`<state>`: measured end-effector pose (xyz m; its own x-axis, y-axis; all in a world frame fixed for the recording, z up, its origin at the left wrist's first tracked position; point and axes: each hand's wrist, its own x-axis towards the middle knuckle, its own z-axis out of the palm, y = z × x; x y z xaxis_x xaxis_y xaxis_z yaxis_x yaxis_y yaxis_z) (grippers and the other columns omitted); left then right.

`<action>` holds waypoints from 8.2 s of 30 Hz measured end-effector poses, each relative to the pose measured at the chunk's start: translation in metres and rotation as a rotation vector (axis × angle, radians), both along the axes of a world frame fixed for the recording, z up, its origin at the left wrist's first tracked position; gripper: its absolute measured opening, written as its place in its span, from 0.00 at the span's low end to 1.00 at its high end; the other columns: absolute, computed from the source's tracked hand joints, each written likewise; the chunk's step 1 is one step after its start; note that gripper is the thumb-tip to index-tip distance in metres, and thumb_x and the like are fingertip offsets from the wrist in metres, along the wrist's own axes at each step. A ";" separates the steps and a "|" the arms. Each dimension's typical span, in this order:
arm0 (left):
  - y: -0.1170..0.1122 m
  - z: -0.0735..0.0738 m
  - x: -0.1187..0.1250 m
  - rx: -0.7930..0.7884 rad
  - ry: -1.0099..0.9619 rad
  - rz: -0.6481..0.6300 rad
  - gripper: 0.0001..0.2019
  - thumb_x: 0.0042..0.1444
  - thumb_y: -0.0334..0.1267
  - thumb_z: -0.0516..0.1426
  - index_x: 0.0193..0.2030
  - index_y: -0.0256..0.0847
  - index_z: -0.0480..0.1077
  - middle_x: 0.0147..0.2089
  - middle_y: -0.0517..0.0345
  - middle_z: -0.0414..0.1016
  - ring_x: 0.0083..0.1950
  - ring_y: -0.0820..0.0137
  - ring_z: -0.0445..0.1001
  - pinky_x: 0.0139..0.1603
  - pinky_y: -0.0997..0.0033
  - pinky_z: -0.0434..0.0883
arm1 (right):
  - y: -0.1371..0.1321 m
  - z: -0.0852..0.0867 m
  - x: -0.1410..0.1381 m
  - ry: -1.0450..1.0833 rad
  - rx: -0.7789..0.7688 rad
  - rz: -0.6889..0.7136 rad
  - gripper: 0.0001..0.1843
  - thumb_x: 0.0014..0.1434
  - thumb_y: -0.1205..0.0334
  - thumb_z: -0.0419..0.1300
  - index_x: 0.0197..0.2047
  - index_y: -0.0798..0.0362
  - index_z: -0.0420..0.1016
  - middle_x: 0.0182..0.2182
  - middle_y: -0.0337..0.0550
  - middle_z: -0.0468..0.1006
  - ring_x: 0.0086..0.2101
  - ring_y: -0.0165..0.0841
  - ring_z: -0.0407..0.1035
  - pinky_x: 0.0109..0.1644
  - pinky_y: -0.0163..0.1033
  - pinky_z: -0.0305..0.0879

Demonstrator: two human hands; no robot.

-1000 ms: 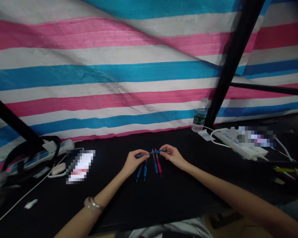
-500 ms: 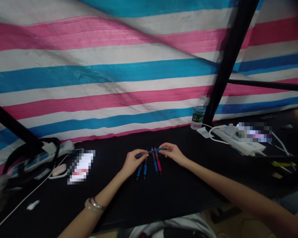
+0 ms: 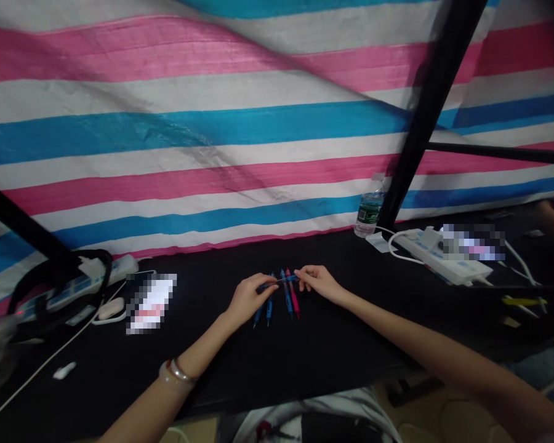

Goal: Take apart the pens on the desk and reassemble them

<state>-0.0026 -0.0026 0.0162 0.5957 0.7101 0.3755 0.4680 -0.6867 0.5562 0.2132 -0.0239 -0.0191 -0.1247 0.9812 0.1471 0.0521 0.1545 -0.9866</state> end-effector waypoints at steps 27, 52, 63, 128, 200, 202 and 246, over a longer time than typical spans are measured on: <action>0.000 0.000 0.002 -0.030 -0.036 0.047 0.10 0.55 0.42 0.53 0.39 0.41 0.72 0.37 0.54 0.74 0.39 0.67 0.71 0.41 0.70 0.66 | 0.003 -0.004 0.002 0.010 0.022 -0.078 0.26 0.55 0.42 0.50 0.16 0.52 0.58 0.14 0.34 0.62 0.15 0.24 0.55 0.20 0.32 0.52; -0.001 -0.001 0.002 -0.022 -0.030 0.018 0.11 0.56 0.43 0.52 0.39 0.42 0.72 0.38 0.55 0.74 0.40 0.67 0.72 0.40 0.72 0.66 | -0.001 0.001 0.003 0.021 -0.001 -0.017 0.21 0.55 0.47 0.52 0.19 0.53 0.62 0.14 0.34 0.62 0.16 0.25 0.56 0.21 0.33 0.51; 0.001 -0.002 0.001 0.017 -0.051 0.035 0.10 0.55 0.42 0.54 0.38 0.41 0.73 0.36 0.55 0.74 0.37 0.69 0.72 0.37 0.74 0.66 | -0.006 0.004 0.000 -0.072 0.015 -0.021 0.32 0.57 0.40 0.46 0.10 0.52 0.57 0.08 0.36 0.60 0.14 0.25 0.55 0.25 0.34 0.53; 0.000 0.010 0.007 -0.474 -0.542 0.175 0.22 0.52 0.49 0.54 0.49 0.37 0.62 0.09 0.71 0.58 0.10 0.77 0.57 0.14 0.81 0.53 | 0.001 -0.004 -0.004 -0.022 -0.045 -0.018 0.30 0.55 0.39 0.49 0.16 0.56 0.64 0.12 0.36 0.63 0.16 0.25 0.59 0.21 0.31 0.53; 0.006 -0.016 0.006 -0.358 -0.388 0.202 0.29 0.53 0.45 0.54 0.59 0.41 0.48 0.31 0.61 0.71 0.21 0.78 0.64 0.25 0.76 0.63 | -0.061 0.016 -0.037 -1.173 0.765 -0.214 0.15 0.57 0.61 0.49 0.22 0.55 0.68 0.17 0.40 0.70 0.19 0.26 0.60 0.28 0.36 0.44; 0.007 -0.019 0.003 -0.258 -0.251 0.220 0.33 0.50 0.44 0.56 0.61 0.43 0.46 0.35 0.60 0.71 0.25 0.76 0.64 0.29 0.74 0.64 | -0.059 0.016 -0.036 -1.179 0.748 -0.246 0.15 0.57 0.62 0.49 0.22 0.55 0.68 0.16 0.40 0.70 0.19 0.26 0.60 0.29 0.36 0.44; -0.004 -0.006 0.002 0.144 0.322 -0.081 0.14 0.56 0.35 0.51 0.49 0.48 0.68 0.48 0.56 0.72 0.49 0.66 0.67 0.49 0.62 0.53 | -0.031 0.010 -0.015 -0.843 0.314 -0.302 0.13 0.58 0.59 0.51 0.44 0.52 0.71 0.24 0.37 0.71 0.30 0.31 0.65 0.36 0.34 0.57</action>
<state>-0.0001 -0.0068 0.0104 0.7519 0.6091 0.2522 0.5443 -0.7894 0.2839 0.1982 -0.0552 -0.0086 -0.0579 0.9205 0.3864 0.8097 0.2697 -0.5212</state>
